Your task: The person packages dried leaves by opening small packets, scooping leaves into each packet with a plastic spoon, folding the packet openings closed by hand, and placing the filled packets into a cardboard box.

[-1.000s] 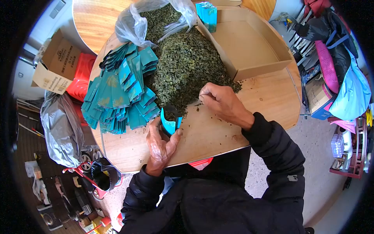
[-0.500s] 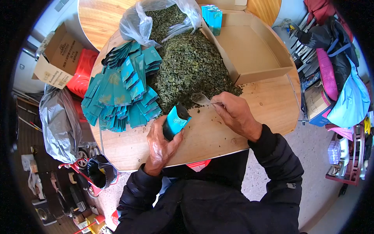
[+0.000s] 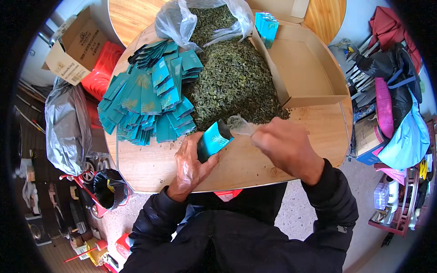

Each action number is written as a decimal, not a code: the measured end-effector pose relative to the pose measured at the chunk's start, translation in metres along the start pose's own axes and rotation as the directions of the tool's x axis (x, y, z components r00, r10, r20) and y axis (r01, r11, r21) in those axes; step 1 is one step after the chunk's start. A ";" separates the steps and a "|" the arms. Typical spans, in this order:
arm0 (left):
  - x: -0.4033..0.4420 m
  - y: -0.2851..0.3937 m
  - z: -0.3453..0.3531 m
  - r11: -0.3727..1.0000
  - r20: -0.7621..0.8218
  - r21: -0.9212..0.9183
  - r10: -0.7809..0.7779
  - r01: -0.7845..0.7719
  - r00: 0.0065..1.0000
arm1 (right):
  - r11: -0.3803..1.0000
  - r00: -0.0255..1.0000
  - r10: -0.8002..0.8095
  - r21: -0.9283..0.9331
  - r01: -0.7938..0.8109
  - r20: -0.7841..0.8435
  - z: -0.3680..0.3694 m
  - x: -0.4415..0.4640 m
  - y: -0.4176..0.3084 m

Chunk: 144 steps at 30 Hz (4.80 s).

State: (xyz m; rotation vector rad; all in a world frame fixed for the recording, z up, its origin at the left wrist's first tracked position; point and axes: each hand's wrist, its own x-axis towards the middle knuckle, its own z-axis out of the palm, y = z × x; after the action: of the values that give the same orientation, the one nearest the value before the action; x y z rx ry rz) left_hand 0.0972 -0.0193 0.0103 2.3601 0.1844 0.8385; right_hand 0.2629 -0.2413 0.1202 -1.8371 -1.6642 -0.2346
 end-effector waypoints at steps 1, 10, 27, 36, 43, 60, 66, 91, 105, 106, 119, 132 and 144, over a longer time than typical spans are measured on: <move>0.000 0.000 0.000 1.000 0.000 -0.001 0.000 0.000 1.000 | 0.992 0.993 -0.062 -0.105 0.072 0.099 -0.002 0.005 -0.006; 0.000 0.000 -0.001 1.000 -0.005 -0.028 0.013 -0.013 1.000 | 0.908 0.929 -0.150 -0.325 0.265 0.338 -0.008 0.023 -0.034; -0.004 -0.002 0.001 0.989 0.004 -0.146 -0.029 0.029 1.000 | 0.990 0.997 -0.065 -0.123 0.069 0.039 -0.015 0.007 -0.019; -0.010 0.013 -0.002 0.921 -0.025 -0.388 -0.056 0.042 0.998 | 0.896 0.902 0.432 0.122 -0.427 -0.020 0.048 -0.075 0.014; -0.014 0.032 0.010 0.870 0.059 -0.434 -0.233 0.235 0.971 | 0.956 0.960 0.273 -0.100 -0.277 -0.058 0.037 -0.057 0.008; -0.007 0.051 0.000 0.928 0.089 -0.361 -0.067 0.095 0.994 | 0.871 0.918 0.386 0.365 -0.330 -0.090 0.044 -0.013 -0.044; 0.000 0.041 -0.011 0.879 0.175 -0.467 -0.017 0.099 0.984 | 0.829 0.900 0.433 0.373 -0.417 0.044 0.050 -0.028 -0.032; 0.010 0.040 -0.006 0.656 0.211 -0.719 -0.109 0.230 0.971 | 0.780 0.891 0.437 0.544 -0.310 -0.120 0.059 -0.030 -0.030; -0.003 0.018 0.008 0.720 0.109 -0.680 -0.090 0.140 0.990 | 0.781 0.881 0.445 0.552 -0.294 -0.161 0.057 -0.026 -0.033; -0.002 0.019 0.008 0.723 0.101 -0.677 -0.092 0.136 0.991 | 0.775 0.875 0.450 0.564 -0.285 -0.177 0.058 -0.026 -0.033; -0.001 0.023 0.011 0.668 0.077 -0.733 -0.109 0.130 0.991 | 0.740 0.867 0.491 0.567 -0.362 -0.087 0.062 -0.030 -0.030; 0.019 0.033 -0.010 0.730 0.120 -0.679 0.015 0.071 0.993 | 0.813 0.920 0.373 0.521 -0.259 -0.124 0.047 -0.025 -0.033; 0.023 0.040 -0.015 0.671 0.282 -0.688 -0.102 0.275 0.954 | 0.809 0.923 0.376 0.516 -0.282 -0.085 0.047 -0.024 -0.032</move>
State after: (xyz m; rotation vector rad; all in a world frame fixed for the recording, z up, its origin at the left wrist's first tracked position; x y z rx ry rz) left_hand 0.1034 -0.0362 0.0556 1.6147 -0.0052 0.4156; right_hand 0.2154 -0.2350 0.0810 -1.6099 -1.1133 0.1623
